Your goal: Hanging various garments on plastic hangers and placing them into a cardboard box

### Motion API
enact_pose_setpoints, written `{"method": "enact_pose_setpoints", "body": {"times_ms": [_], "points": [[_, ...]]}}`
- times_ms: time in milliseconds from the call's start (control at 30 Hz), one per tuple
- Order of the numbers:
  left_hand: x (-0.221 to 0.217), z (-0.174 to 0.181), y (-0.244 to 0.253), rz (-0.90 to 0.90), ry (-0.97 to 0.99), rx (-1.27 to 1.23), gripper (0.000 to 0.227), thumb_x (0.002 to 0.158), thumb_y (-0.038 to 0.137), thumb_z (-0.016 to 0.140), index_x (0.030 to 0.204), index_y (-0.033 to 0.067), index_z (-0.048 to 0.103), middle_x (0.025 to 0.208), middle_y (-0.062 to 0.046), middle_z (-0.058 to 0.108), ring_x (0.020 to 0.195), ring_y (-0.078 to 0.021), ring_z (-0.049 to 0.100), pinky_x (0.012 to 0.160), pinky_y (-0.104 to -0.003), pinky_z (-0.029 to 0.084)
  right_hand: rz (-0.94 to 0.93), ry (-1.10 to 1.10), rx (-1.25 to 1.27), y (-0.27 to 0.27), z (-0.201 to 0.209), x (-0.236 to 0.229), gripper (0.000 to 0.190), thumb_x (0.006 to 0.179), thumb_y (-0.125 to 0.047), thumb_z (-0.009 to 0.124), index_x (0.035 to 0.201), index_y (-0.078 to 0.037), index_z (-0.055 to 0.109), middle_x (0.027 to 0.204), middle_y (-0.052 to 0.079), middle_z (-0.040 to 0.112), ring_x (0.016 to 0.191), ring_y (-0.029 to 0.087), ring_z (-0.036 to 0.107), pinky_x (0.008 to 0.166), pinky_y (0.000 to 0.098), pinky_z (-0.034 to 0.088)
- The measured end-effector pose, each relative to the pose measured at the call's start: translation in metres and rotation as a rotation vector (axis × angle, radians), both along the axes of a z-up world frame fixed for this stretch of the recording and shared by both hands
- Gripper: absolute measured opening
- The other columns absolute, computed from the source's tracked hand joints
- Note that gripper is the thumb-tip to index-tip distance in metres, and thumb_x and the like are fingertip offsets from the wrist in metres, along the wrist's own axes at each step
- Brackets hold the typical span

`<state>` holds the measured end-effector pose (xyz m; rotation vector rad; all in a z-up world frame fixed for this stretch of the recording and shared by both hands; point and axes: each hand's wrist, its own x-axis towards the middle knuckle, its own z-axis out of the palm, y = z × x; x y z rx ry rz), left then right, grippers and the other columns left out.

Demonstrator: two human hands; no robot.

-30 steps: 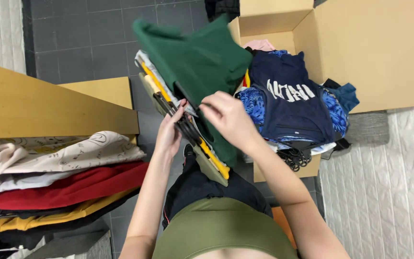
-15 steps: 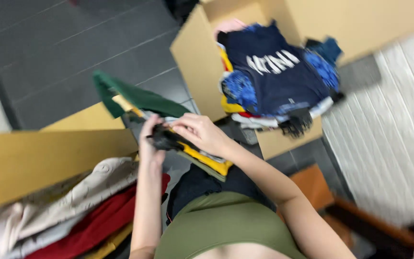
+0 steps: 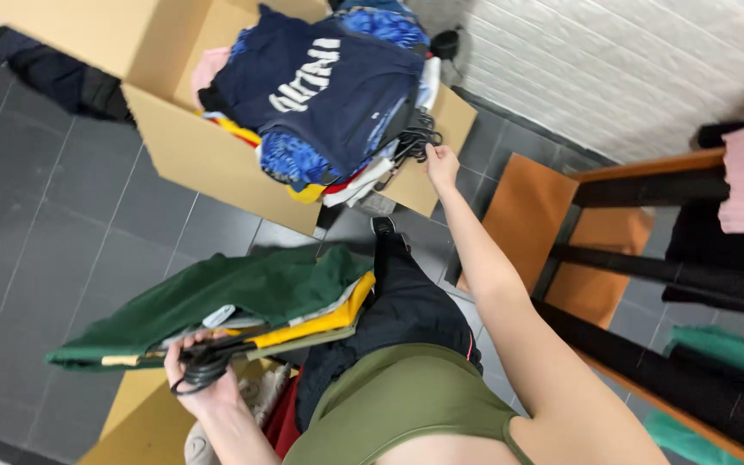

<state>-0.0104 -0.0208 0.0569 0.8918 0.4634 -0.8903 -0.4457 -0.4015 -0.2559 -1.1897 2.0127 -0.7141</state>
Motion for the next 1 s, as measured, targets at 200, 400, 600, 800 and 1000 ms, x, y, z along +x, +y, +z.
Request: {"method": "enact_pose_setpoints", "body": {"times_ms": [200, 400, 600, 800, 1000], "points": [[0.011, -0.016, 0.001, -0.086, -0.024, 0.011, 0.013, 0.103, 0.026, 0.064, 0.092, 0.0174, 0.064, 0.089, 0.007, 0.063, 0.095, -0.0136, 0.063, 0.095, -0.036, 0.049, -0.036, -0.137, 0.314, 0.007, 0.035, 0.022, 0.073, 0.085, -0.077, 0.071, 0.119, -0.014, 0.079, 0.119, 0.013, 0.077, 0.121, 0.033, 0.069, 0.107, 0.0438, 0.052], [0.011, -0.019, -0.007, -0.063, -0.053, 0.013, 0.011, 0.105, 0.025, 0.062, 0.097, 0.0179, 0.061, 0.091, 0.006, 0.060, 0.093, -0.0133, 0.060, 0.094, -0.036, 0.046, -0.231, -1.170, 0.195, -0.005, 0.043, 0.031, 0.040, 0.099, -0.039, 0.077, 0.117, -0.005, 0.069, 0.112, 0.016, 0.075, 0.114, 0.030, 0.074, 0.106, 0.0397, 0.059], [0.006, -0.033, -0.020, -0.034, -0.035, -0.033, 0.010, 0.101, 0.023, 0.063, 0.097, 0.0138, 0.063, 0.091, 0.002, 0.063, 0.093, -0.0175, 0.063, 0.094, -0.038, 0.049, -0.045, -1.044, -0.010, -0.037, 0.072, 0.048, 0.045, 0.100, -0.029, 0.079, 0.128, 0.001, 0.060, 0.117, 0.027, 0.072, 0.109, 0.036, 0.075, 0.099, 0.0439, 0.063], [-0.003, -0.046, -0.026, 0.007, -0.006, -0.090, 0.010, 0.097, 0.019, 0.064, 0.097, 0.0089, 0.065, 0.091, -0.004, 0.066, 0.093, -0.0225, 0.067, 0.095, -0.040, 0.053, 0.193, -1.051, 0.020, -0.068, 0.133, 0.079, 0.034, 0.106, -0.023, 0.068, 0.131, -0.001, 0.066, 0.115, 0.024, 0.074, 0.113, 0.035, 0.074, 0.103, 0.0454, 0.060], [-0.007, -0.058, -0.020, 0.119, 0.000, -0.153, 0.013, 0.092, 0.016, 0.065, 0.097, 0.0040, 0.068, 0.091, -0.009, 0.070, 0.092, -0.0275, 0.070, 0.096, -0.042, 0.056, 0.530, -1.046, 0.096, -0.071, 0.225, 0.156, 0.032, 0.104, -0.022, 0.069, 0.128, -0.001, 0.068, 0.110, 0.019, 0.076, 0.108, 0.029, 0.076, 0.102, 0.0429, 0.062]]}}
